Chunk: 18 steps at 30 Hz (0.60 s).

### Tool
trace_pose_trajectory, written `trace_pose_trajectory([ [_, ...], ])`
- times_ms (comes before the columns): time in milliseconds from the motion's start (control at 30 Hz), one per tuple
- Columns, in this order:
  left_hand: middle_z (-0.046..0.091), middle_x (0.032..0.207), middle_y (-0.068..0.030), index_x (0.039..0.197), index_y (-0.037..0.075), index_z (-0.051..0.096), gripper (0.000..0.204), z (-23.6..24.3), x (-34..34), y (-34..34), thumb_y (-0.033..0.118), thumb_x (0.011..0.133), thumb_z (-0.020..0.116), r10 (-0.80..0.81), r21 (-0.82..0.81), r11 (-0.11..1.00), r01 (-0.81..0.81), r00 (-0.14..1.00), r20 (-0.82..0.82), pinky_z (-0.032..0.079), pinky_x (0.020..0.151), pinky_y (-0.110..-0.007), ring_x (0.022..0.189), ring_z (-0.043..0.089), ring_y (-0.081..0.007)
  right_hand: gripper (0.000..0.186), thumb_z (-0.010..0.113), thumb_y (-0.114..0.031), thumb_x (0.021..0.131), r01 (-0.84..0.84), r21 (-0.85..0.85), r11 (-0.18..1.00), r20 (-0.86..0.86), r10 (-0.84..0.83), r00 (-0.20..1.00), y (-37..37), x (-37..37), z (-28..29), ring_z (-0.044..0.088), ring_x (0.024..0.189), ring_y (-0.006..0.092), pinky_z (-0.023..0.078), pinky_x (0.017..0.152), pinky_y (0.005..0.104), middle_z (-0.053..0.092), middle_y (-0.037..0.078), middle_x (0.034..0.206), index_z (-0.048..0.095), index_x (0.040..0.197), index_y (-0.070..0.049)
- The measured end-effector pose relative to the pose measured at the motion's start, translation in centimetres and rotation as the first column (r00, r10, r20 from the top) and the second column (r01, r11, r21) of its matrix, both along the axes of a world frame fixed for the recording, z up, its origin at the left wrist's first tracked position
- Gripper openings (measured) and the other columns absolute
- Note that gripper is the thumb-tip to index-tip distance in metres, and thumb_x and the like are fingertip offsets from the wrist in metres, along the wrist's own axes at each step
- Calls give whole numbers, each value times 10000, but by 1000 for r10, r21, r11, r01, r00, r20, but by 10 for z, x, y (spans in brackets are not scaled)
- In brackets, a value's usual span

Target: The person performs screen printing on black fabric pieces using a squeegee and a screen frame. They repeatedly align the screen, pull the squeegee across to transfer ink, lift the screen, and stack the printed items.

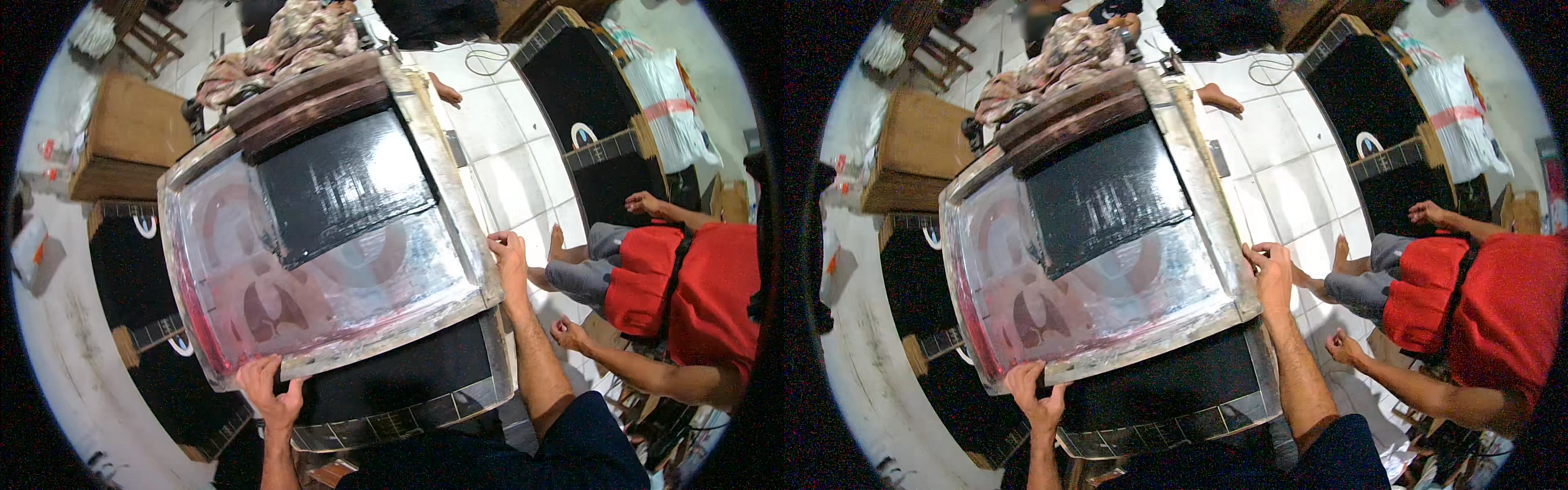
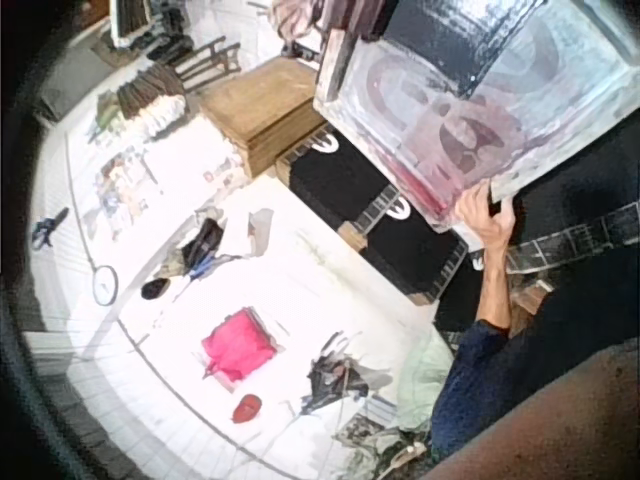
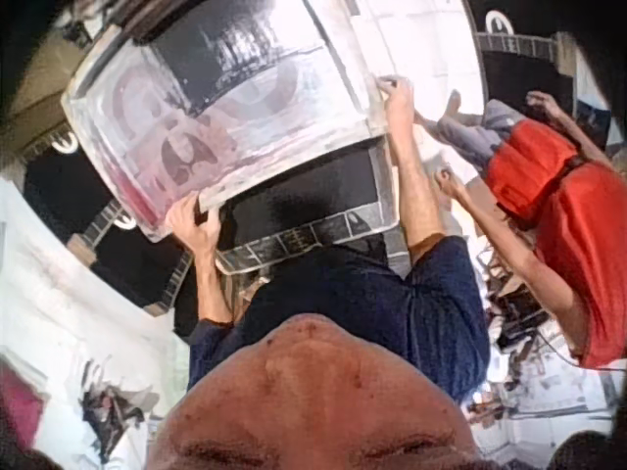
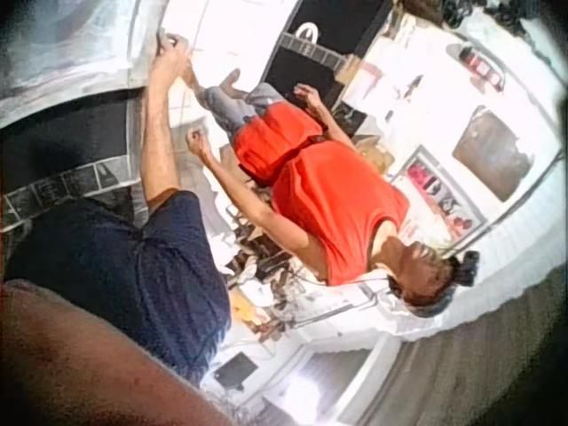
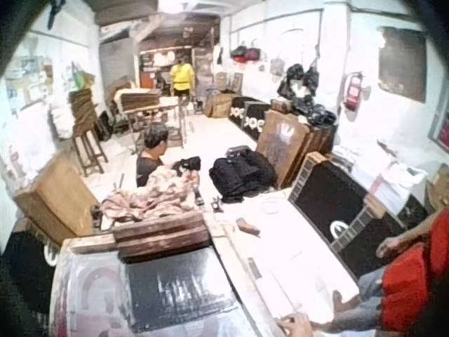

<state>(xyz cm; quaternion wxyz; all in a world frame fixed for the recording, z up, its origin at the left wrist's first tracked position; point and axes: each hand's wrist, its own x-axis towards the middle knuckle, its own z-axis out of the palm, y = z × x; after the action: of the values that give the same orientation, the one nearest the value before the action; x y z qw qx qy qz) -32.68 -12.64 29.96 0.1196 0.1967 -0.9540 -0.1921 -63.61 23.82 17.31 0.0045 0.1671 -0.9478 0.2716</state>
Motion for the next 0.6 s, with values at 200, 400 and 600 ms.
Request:
trace_pose_trajectory([
  [200, 653, 1008, -125, 1105, 25, 667, 523, 10, -7, 4, 171, 663, 906, -23, 1, 1000, 23, 999, 33, 403, 911, -463, 979, 585, -337, 291, 882, -136, 722, 286, -215, 934, 265, -226, 937, -20, -9, -6, 591, 1018, 288, 495, 894, 390, 662, 131, 1037, 784, 978, -39],
  [400, 649, 1036, -140, 1116, 17, 660, 510, 16, -7, 3, 121, 665, 875, -18, -13, 1000, 20, 995, 93, 413, 935, -470, 1000, 580, -354, 353, 848, -127, 831, 631, -473, 615, 676, -206, 707, 3, -23, -29, 677, 857, 148, 523, 780, 264, 716, 99, 989, 683, 1090, 47],
  [600, 646, 1113, -149, 1173, 6, 670, 498, 22, -7, 4, 115, 709, 815, 0, -19, 1000, 3, 983, 182, 433, 944, -451, 1020, 570, -336, 331, 743, -37, 919, 626, -517, 584, 635, -228, 738, 103, -82, -29, 617, 832, 71, 481, 752, 210, 719, 35, 886, 643, 1232, 13],
])
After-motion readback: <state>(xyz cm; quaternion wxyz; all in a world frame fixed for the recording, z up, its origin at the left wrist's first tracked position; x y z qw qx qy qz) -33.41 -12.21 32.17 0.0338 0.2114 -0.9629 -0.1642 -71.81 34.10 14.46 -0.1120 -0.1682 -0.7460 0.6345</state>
